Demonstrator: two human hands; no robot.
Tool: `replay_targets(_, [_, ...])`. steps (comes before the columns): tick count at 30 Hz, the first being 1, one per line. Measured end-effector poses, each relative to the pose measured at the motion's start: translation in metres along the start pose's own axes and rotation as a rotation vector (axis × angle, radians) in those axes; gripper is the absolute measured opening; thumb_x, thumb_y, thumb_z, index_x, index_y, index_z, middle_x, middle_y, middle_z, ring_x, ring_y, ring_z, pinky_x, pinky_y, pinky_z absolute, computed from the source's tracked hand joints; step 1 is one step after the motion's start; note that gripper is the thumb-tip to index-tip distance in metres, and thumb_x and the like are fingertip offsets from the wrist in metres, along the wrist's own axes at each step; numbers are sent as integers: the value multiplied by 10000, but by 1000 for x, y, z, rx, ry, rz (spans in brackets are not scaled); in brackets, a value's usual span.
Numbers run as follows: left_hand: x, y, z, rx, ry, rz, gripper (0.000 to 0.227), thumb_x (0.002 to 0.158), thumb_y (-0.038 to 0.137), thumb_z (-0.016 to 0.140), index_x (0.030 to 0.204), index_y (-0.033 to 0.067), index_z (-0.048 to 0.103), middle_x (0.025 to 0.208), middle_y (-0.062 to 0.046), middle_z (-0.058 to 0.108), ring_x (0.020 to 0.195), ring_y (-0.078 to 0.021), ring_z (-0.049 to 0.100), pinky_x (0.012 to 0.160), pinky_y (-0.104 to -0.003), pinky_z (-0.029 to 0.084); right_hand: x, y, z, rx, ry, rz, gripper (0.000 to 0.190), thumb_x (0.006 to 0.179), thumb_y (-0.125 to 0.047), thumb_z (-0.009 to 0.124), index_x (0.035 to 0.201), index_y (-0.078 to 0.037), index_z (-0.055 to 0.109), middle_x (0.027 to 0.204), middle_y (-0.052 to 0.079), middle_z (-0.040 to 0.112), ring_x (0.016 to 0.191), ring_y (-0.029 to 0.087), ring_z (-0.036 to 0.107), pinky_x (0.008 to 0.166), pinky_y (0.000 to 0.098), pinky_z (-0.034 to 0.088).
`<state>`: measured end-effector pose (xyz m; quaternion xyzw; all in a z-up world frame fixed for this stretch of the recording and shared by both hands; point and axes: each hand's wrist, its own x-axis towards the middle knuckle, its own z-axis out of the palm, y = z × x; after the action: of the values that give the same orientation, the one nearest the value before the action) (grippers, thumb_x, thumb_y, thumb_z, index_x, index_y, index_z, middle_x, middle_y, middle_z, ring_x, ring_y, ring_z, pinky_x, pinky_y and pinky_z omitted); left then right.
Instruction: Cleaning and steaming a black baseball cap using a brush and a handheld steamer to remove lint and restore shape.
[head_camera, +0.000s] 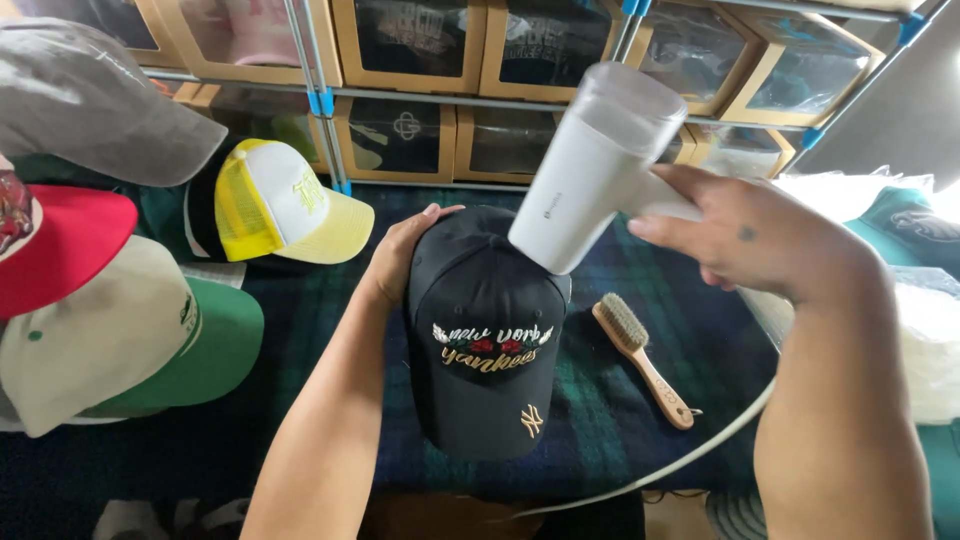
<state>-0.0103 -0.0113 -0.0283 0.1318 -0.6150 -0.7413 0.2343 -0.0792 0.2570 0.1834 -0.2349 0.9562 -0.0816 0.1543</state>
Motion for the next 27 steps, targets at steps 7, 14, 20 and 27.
replay_targets(7, [1,-1,-1,78,-3,66,505,946,412,487,1216,82,757,1237,-94,754,1168,-174,653,1073,-303,461,27,-30,-6,-140,33,-134,624,972,-531,427,1576,-375,396,1196,45,716,837,287,713,852,392,514])
replay_targets(14, [-7,2,7,-14,39,18,496,937,441,558,1246,104,749,1200,-156,739,1136,-251,659,1066,-361,466,130,-6,-8,232,-63,-285,540,946,-437,585,1404,-150,604,853,139,605,592,268,600,530,389,502])
replay_targets(20, [-14,11,16,57,81,54,470,948,474,552,1227,168,774,1266,-177,717,1250,-307,620,1182,-418,370,239,98,75,720,-259,-177,378,899,-455,685,1113,-144,671,720,155,613,503,245,605,390,357,484])
replay_targets(27, [-18,11,18,47,83,58,438,957,424,534,1211,165,780,1228,-158,734,1166,-271,651,1166,-388,395,210,190,166,1163,-235,-198,461,960,-378,627,1327,-99,601,644,215,519,400,340,575,287,454,445])
